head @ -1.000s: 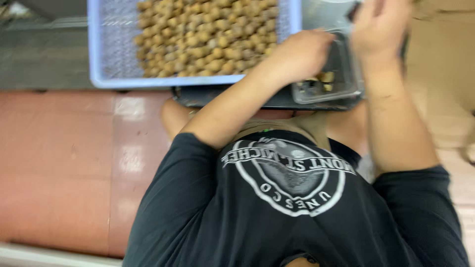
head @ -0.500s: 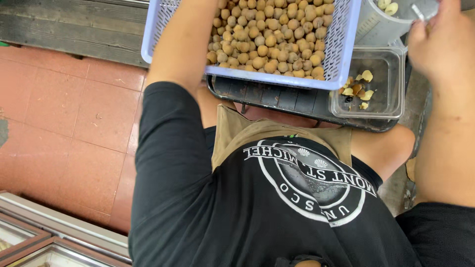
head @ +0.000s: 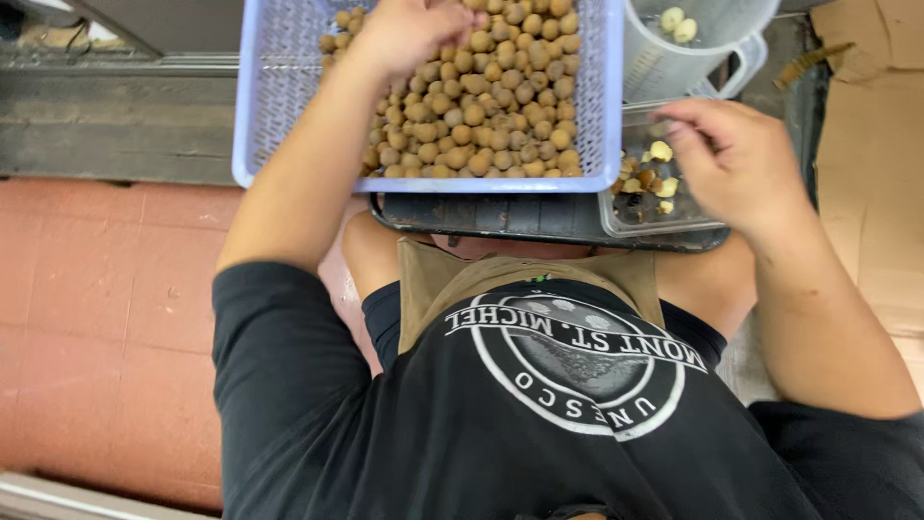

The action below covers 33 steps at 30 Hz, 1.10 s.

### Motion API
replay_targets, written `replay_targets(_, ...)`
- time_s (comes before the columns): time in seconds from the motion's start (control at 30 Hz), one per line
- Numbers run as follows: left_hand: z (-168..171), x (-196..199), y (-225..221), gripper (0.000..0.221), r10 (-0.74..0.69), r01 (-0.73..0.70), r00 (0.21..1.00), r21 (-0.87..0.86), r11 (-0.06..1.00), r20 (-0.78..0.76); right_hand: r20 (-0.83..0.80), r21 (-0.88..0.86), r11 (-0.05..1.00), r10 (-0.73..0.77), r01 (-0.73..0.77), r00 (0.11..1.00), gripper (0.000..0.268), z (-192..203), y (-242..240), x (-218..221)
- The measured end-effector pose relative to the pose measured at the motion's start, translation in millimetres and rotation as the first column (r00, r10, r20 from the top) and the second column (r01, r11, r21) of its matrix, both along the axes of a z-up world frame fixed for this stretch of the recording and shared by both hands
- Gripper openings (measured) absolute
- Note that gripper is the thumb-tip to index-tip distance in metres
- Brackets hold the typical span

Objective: The person sits on the floor and peels small brown nuts one by one using a small metal tool. They remove the outer shell and place the peeled nut into a clear plastic container while discarding the shells into a separate tray.

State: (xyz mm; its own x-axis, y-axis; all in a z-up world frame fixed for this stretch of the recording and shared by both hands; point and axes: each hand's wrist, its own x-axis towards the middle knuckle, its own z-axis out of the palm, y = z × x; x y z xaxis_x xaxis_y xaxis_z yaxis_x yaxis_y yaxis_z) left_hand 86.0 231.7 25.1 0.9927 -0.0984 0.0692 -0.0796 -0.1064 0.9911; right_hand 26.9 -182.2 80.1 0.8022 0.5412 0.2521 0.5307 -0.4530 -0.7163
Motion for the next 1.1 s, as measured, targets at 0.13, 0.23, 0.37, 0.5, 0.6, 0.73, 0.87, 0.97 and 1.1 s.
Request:
replay_targets(0.13, 5.5, -51.7, -60.9, 0.045, -0.342, 0.282, 0.939, -0.533, 0.798, -0.016, 0.113, -0.036, 0.992, 0.124, -0.121, 0.986, 0.027, 4.4, 12.1, -4.8)
replay_targets(0.23, 9.0, -78.0, -107.4, 0.048, -0.427, 0.349, 0.904, -0.591, 0.727, 0.008, 0.389, -0.204, 0.976, 0.150, -0.073, 0.909, 0.042, 18.5, 16.1, -11.8)
replay_targets(0.37, -1.0, -82.3, -148.6, 0.043, -0.373, 0.336, 0.927, -0.537, 0.774, 0.043, 0.553, -0.423, 0.905, 0.218, 0.046, 0.804, 0.052, 37.5, 8.3, -19.2)
replay_targets(0.5, -17.9, -76.0, -170.8, 0.040, -0.317, 0.318, 0.945, -0.442, 0.839, 0.077, 0.526, -0.543, 0.833, 0.239, 0.106, 0.816, 0.052, 50.3, 2.3, -23.4)
replay_targets(0.6, -26.1, -75.1, -178.7, 0.041, -0.295, 0.302, 0.952, -0.384, 0.872, 0.081, 0.509, -0.558, 0.824, 0.245, 0.100, 0.825, 0.050, 55.3, -0.9, -24.5)
replay_targets(0.73, -29.5, -78.0, -185.0, 0.043, -0.282, 0.297, 0.955, -0.352, 0.888, 0.093, 0.481, -0.536, 0.842, 0.241, 0.065, 0.843, 0.049, 55.8, -4.2, -24.4)
replay_targets(0.87, -30.5, -78.9, -189.6, 0.043, -0.241, 0.259, 0.966, -0.347, 0.901, 0.094, 0.442, -0.535, 0.844, 0.241, 0.038, 0.864, 0.048, 53.6, -6.9, -22.6)
replay_targets(0.97, -32.7, -80.3, -191.5, 0.042, -0.240, 0.269, 0.963, -0.348, 0.898, 0.124, 0.429, -0.503, 0.865, 0.251, -0.001, 0.868, 0.050, 50.3, -7.8, -20.5)
replay_targets(1.1, -36.3, -81.3, -197.0, 0.042, -0.213, 0.237, 0.971, -0.343, 0.909, 0.108, 0.510, -0.521, 0.851, 0.243, 0.072, 0.825, 0.047, 38.3, -7.8, -17.0)
